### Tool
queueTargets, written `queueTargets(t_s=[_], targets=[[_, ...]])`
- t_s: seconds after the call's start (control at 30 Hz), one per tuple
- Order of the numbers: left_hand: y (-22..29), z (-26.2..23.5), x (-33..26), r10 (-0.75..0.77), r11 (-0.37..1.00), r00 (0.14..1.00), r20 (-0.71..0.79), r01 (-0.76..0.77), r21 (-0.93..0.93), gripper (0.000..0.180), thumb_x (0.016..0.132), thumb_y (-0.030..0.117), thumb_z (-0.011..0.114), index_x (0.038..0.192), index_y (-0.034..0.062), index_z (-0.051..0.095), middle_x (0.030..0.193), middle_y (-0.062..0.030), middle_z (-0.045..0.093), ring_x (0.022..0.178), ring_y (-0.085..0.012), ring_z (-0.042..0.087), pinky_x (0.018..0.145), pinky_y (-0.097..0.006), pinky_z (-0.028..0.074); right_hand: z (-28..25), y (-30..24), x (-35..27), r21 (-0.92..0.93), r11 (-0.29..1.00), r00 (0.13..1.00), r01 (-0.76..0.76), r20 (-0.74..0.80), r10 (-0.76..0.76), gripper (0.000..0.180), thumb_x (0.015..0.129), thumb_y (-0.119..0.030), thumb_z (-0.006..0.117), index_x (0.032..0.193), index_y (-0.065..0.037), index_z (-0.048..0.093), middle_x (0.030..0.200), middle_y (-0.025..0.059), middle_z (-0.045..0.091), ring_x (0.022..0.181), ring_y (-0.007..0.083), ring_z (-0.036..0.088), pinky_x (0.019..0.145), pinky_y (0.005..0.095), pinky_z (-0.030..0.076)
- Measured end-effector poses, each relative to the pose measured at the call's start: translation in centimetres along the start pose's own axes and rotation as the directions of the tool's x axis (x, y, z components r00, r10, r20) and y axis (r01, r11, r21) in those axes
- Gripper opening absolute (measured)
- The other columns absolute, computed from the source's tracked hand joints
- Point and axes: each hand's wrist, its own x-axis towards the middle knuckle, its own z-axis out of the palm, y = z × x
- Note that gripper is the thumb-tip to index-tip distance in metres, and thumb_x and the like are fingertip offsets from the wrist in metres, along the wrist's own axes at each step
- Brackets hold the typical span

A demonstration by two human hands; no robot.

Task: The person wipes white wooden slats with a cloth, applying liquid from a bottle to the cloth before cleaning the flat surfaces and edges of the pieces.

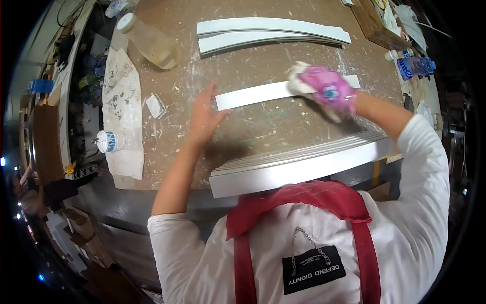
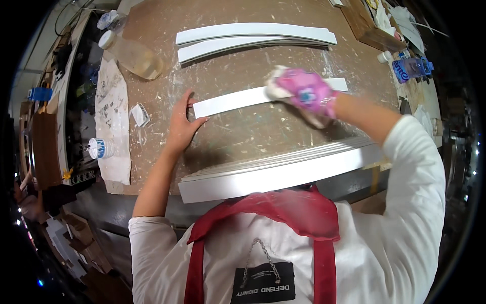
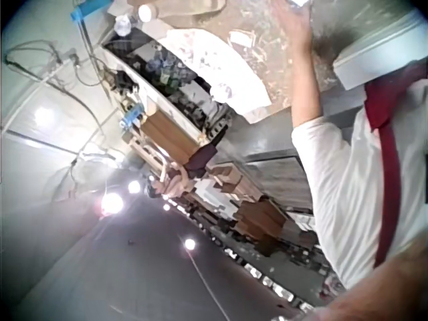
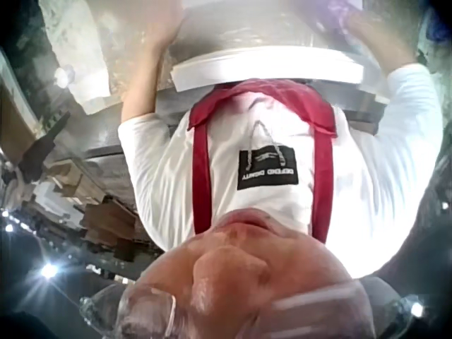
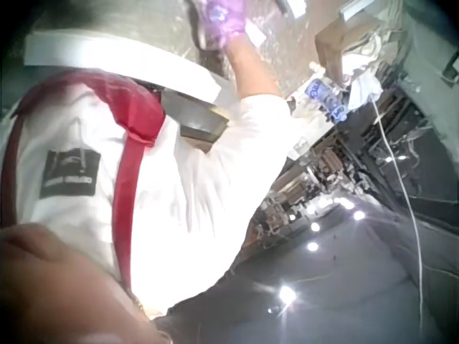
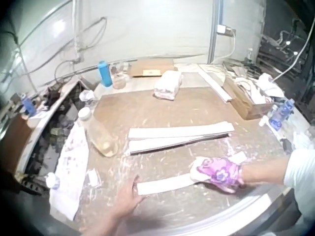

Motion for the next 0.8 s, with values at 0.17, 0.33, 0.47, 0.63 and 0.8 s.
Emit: queueTargets(t_s=[0.17, 0.33, 0.47, 0.63, 0.8], targets=[[0.4, 0.7, 0.4, -0.180, 0.965, 0.983, -0.044, 0.168, -0.199, 0.085, 0.065, 0.014, 0.082, 0.138, 0.0015, 0.039, 0.109, -0.0168, 0.060, 0.100, -0.0284, 0.059, 0.089, -0.038, 0.045, 3.3, -11.2, 9.0, 0.184, 0.832, 0.835, 0.523, -0.309, -0.456, 0.020, 0.074, -0.013, 0.063, 0.093, -0.010, 0.060, 0.095, 0.0120, 0.062, 0.088, 0.0318, 0.062, 0.075, 0.0411, 0.052], [-0.6, 0.6, -0.3, -0.191, 0.972, 0.981, -0.045, 0.183, -0.147, 0.086, 0.062, 0.001, 0.077, 0.138, 0.0044, 0.039, 0.106, -0.0121, 0.060, 0.099, -0.0254, 0.057, 0.091, -0.035, 0.044, 3.4, -4.5, 6.5, 0.605, 0.789, 0.986, 0.105, 0.039, -0.161, 0.020, 0.087, -0.024, 0.053, 0.102, -0.015, 0.061, 0.105, 0.0121, 0.062, 0.091, 0.0292, 0.062, 0.078, 0.0401, 0.052], [-1.0, 0.8, -0.4, -0.124, 0.986, 0.991, -0.045, 0.119, -0.114, 0.084, 0.063, -0.001, 0.077, 0.138, 0.0043, 0.040, 0.105, -0.0112, 0.059, 0.097, -0.0250, 0.055, 0.090, -0.035, 0.044, -2.6, 6.4, -3.8, -0.056, 0.970, 0.938, 0.238, -0.246, -0.244, 0.033, 0.075, -0.018, 0.063, 0.106, -0.007, 0.058, 0.102, 0.0165, 0.061, 0.095, 0.0291, 0.061, 0.084, 0.0370, 0.050], [-0.4, 0.5, 0.2, -0.087, 0.993, 0.996, -0.013, 0.086, -0.081, 0.084, 0.066, -0.003, 0.072, 0.141, 0.0053, 0.036, 0.102, -0.0082, 0.056, 0.095, -0.0188, 0.054, 0.090, -0.031, 0.043, -1.2, 18.0, -9.1, -0.088, 0.859, 0.864, -0.504, -0.031, 0.503, 0.037, 0.077, -0.011, 0.061, 0.113, -0.004, 0.054, 0.117, 0.0193, 0.056, 0.106, 0.0331, 0.057, 0.089, 0.0380, 0.047], [-0.2, -0.1, -0.5, -0.138, 0.988, 0.990, -0.009, 0.137, -0.065, 0.079, 0.065, 0.003, 0.077, 0.136, 0.0046, 0.042, 0.106, -0.0114, 0.058, 0.096, -0.0238, 0.055, 0.090, -0.035, 0.044, -3.9, 10.1, -5.7, 0.065, 0.906, 0.897, -0.418, -0.132, 0.423, 0.031, 0.088, -0.018, 0.052, 0.116, -0.004, 0.054, 0.118, 0.0184, 0.057, 0.109, 0.0350, 0.056, 0.090, 0.0391, 0.046]])
